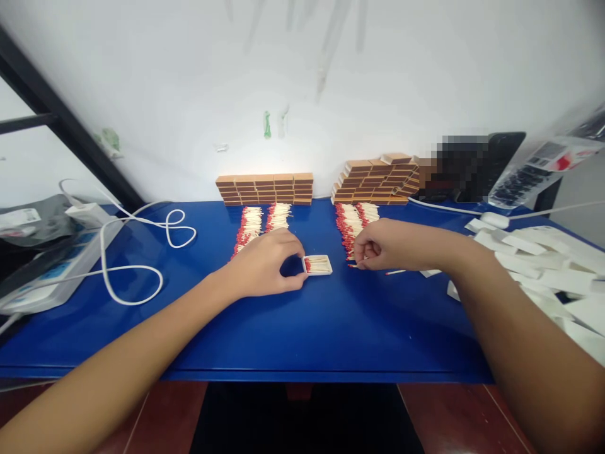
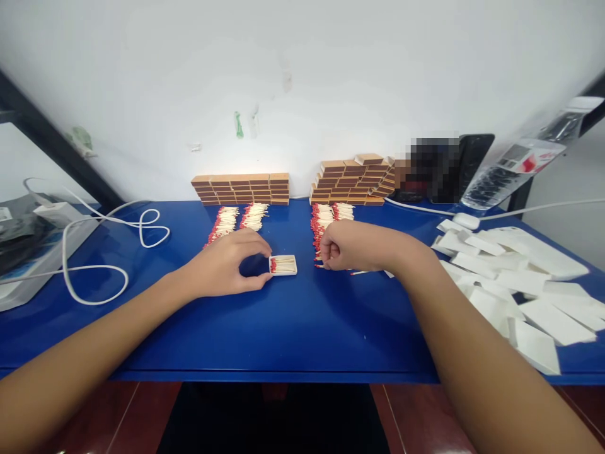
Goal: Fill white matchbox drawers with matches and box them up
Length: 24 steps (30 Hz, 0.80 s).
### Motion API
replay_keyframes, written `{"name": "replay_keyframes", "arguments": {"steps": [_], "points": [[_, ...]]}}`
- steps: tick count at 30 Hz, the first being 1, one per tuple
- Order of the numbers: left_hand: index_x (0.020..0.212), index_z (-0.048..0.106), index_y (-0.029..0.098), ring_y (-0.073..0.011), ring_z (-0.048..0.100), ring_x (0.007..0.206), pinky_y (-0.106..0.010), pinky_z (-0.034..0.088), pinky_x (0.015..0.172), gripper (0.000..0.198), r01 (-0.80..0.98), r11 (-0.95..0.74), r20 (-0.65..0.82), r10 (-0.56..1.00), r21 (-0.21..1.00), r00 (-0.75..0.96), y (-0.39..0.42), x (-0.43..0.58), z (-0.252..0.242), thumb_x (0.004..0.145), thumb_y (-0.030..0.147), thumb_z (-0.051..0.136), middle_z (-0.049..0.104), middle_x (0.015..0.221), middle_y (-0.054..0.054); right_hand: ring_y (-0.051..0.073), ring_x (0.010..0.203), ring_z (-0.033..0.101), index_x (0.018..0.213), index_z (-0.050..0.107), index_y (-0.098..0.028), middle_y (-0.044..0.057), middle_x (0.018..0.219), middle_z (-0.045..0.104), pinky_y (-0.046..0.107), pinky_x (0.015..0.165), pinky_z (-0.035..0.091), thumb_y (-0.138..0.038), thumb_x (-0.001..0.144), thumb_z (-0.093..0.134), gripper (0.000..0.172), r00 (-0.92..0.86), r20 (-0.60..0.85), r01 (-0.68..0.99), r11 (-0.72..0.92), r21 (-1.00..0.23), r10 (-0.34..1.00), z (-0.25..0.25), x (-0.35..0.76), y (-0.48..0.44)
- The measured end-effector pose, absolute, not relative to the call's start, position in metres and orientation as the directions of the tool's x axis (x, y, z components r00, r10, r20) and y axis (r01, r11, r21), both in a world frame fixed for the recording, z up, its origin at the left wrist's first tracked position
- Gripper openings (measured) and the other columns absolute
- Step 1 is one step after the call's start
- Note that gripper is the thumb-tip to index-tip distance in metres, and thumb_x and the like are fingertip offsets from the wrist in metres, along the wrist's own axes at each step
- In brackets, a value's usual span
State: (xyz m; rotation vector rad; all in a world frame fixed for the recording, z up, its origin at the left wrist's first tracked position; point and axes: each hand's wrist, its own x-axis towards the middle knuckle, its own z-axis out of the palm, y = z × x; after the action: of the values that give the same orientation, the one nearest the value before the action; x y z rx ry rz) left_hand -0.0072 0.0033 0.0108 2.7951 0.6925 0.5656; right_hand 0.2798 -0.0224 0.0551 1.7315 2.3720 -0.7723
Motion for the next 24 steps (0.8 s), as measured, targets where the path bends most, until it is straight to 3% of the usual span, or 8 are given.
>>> {"name": "replay_keyframes", "arguments": {"steps": [7, 15, 20, 24], "points": [[0.103, 0.073, 0.018, -0.0284, 0.069, 0.104, -0.044, 0.057, 0.094, 0.018, 0.414, -0.867, 0.306, 0.488, 0.276, 0.818, 0.004, -0.008, 0.01, 0.089, 0.03, 0.075, 0.076, 0.106, -0.009, 0.019, 0.061, 0.062, 0.085, 0.075, -0.024, 0.002, 0.072, 0.071, 0.031, 0.055, 0.043, -0.031, 0.079, 0.071, 0.01, -0.382, -0.324, 0.88, 0.233, -0.414, 0.866, 0.042, 0.276, -0.018], [0.102, 0.073, 0.019, -0.0281, 0.069, 0.103, -0.044, 0.057, 0.093, 0.017, 0.414, -0.865, 0.299, 0.49, 0.284, 0.819, 0.005, -0.008, 0.011, 0.088, 0.028, 0.076, 0.076, 0.105, -0.009, 0.016, 0.065, 0.057, 0.08, 0.07, -0.024, 0.001, 0.078, 0.069, 0.031, 0.059, 0.04, -0.03, 0.079, 0.068, 0.007, -0.433, -0.205, 0.859, 0.334, -0.387, 0.878, 0.039, 0.263, -0.021], [0.1, 0.072, 0.02, -0.0274, 0.069, 0.102, -0.045, 0.057, 0.094, 0.015, 0.416, -0.863, 0.302, 0.494, 0.287, 0.815, 0.006, -0.008, 0.011, 0.088, 0.03, 0.075, 0.077, 0.106, -0.008, 0.015, 0.062, 0.053, 0.08, 0.07, -0.024, -0.001, 0.073, 0.065, 0.031, 0.058, 0.037, -0.031, 0.081, 0.067, 0.008, -0.448, -0.215, 0.852, 0.342, -0.396, 0.868, 0.034, 0.264, -0.019], [0.1, 0.073, 0.019, -0.0273, 0.069, 0.103, -0.044, 0.057, 0.093, 0.016, 0.417, -0.859, 0.294, 0.498, 0.297, 0.816, 0.005, -0.008, 0.011, 0.089, 0.03, 0.074, 0.076, 0.107, -0.008, 0.015, 0.061, 0.052, 0.085, 0.073, -0.024, -0.001, 0.072, 0.063, 0.03, 0.057, 0.037, -0.043, 0.086, 0.07, 0.02, -0.448, -0.229, 0.818, 0.293, -0.494, 0.864, 0.045, 0.269, -0.022]]}}
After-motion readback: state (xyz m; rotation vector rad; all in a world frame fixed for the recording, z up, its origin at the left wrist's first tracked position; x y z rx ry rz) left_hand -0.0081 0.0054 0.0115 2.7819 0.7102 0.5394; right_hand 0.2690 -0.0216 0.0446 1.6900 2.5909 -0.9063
